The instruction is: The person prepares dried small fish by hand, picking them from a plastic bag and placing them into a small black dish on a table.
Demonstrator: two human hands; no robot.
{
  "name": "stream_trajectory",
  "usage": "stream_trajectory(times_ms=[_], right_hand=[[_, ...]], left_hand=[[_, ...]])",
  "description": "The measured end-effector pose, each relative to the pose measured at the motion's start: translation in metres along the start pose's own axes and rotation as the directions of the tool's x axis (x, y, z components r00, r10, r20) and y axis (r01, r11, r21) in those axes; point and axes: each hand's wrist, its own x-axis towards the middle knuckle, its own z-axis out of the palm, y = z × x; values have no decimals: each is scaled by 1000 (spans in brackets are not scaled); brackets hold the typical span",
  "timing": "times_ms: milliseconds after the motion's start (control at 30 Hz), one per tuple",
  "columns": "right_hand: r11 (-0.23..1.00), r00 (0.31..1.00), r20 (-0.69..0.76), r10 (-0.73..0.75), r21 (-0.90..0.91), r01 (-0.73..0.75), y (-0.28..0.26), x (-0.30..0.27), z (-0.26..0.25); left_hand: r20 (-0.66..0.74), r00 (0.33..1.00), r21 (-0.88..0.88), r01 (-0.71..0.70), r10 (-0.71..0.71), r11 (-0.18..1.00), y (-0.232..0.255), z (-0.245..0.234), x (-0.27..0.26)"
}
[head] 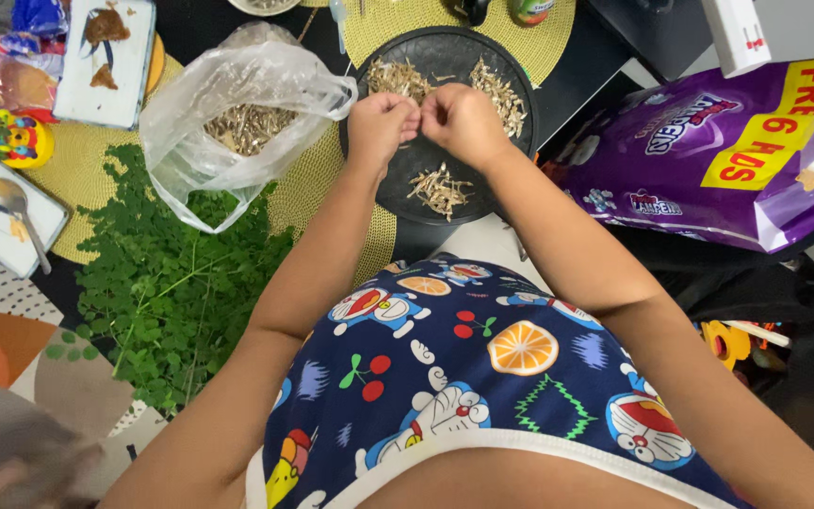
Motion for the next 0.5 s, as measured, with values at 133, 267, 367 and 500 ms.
stream_trajectory(times_ms=[133,267,367,500], right_hand=[[985,996,6,-84,-148,84,2,-4,-4],[954,989,74,-126,-263,142,6,-8,-4],[951,984,93,-152,-259,172,8,-10,-5],[981,993,63,-95,-166,104,10,-13,-7]], left_hand=[[-2,999,169,-32,33,985,-2,7,-2],[59,985,361,-175,165,916,1,13,-4],[93,956,524,-283,277,803,5,14,-8],[82,976,521,-213,200,826,10,14,-6]])
